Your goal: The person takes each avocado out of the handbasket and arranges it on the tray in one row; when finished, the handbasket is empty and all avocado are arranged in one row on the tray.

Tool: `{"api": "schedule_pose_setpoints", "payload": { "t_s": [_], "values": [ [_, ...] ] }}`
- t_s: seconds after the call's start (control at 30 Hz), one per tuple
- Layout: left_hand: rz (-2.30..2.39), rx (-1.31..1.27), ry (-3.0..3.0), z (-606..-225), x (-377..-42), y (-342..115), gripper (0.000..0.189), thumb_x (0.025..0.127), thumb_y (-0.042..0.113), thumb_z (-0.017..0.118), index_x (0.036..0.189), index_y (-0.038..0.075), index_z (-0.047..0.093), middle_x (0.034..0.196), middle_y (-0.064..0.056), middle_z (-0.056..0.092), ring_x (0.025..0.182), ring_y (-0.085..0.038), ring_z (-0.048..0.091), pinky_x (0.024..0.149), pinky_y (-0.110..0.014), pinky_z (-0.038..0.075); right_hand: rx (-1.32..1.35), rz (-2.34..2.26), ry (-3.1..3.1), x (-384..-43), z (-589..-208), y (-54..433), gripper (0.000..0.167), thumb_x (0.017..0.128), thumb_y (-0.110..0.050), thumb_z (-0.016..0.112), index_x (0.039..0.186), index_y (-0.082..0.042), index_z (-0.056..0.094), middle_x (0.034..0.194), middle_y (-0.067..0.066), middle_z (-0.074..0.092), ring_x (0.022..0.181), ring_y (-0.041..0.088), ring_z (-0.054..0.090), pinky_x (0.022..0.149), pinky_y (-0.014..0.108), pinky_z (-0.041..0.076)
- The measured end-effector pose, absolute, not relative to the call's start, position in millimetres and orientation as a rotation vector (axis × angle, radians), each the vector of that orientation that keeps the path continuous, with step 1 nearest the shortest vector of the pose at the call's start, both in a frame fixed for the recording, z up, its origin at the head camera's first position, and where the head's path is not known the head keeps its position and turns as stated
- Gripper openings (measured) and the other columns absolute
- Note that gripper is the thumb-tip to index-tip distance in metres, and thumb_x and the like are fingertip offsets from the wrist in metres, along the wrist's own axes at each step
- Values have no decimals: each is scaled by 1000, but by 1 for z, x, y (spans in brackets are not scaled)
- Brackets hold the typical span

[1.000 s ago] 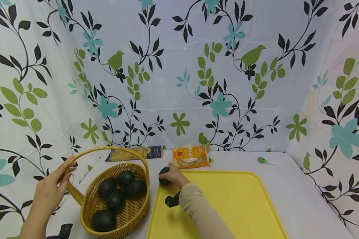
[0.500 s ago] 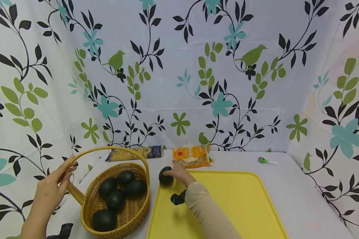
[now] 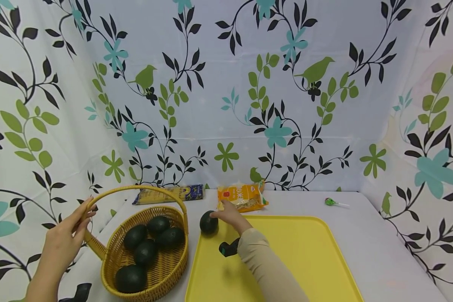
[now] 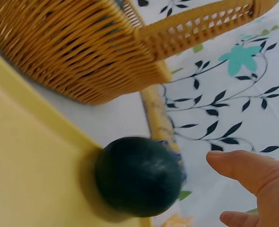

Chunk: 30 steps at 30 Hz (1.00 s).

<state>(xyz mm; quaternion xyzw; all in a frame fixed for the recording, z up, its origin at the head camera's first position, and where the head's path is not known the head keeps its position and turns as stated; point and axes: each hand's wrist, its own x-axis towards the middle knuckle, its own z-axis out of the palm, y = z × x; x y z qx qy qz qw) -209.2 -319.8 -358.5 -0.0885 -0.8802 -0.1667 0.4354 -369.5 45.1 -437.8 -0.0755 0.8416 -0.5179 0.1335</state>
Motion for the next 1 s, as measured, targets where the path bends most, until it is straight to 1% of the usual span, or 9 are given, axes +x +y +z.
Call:
{"api": "schedule_pose_setpoints", "payload": {
  "t_s": [0.1,0.3,0.4,0.53,0.57,0.67,0.77,0.9,1.0],
  "values": [
    [-414,-215,-2192,-359,-209,-320,73,77,-15,65,139,21,49,98,-18,72,82,-37,67,63,-30,50,-217,-1508,2462,-369,-427,44,78,84,-27,70,147,-3,29,148,25,34,131,41,41,99,53,47],
    [-422,-211,-2199,-359,-209,-320,72,78,-14,65,139,21,49,97,-18,72,82,-37,67,62,-29,50,-311,-1547,2501,-364,-398,41,77,85,-29,69,147,-7,30,148,23,36,133,41,39,105,54,41],
    [-419,-207,-2201,-359,-209,-321,72,78,-14,65,139,21,49,99,-17,72,82,-36,67,62,-25,50,-361,-1570,2494,-359,-384,39,75,86,-29,67,148,-11,29,148,23,35,131,41,42,103,54,44],
    [-411,-194,-2199,-360,-209,-321,73,77,-13,66,138,23,50,101,-15,72,81,-27,68,62,-17,51,-399,-1634,2459,-353,-366,36,72,87,-28,66,148,-15,29,149,19,35,129,38,46,99,51,48],
    [-411,-194,-2199,-360,-209,-321,73,77,-13,66,138,23,50,101,-15,72,81,-27,68,62,-17,51,-418,-1651,2455,-350,-362,35,71,88,-27,66,148,-15,30,149,19,36,129,38,45,99,50,48],
    [-408,-202,-2197,-360,-209,-321,73,77,-14,66,139,23,49,101,-15,72,81,-28,68,62,-20,51,-479,-1683,2452,-341,-345,32,70,88,-27,66,148,-18,30,150,16,35,132,37,43,98,49,49],
    [-408,-213,-2196,-360,-209,-321,73,77,-14,65,139,21,48,102,-17,71,82,-36,67,61,-24,51,-570,-1701,2449,-330,-329,30,70,88,-26,66,148,-22,30,151,13,36,132,35,44,97,47,51],
    [-411,-217,-2196,-359,-209,-320,73,78,-14,65,140,20,48,102,-18,71,82,-37,67,61,-27,51,-693,-1707,2438,-313,-308,27,70,88,-26,65,148,-26,30,150,9,37,132,32,46,99,46,50],
    [-415,-218,-2196,-359,-209,-320,72,78,-14,65,139,20,48,100,-18,71,82,-37,67,61,-27,51,-769,-1697,2430,-303,-297,25,69,89,-26,65,148,-27,29,150,9,37,132,31,45,100,47,48]
  ]
}}
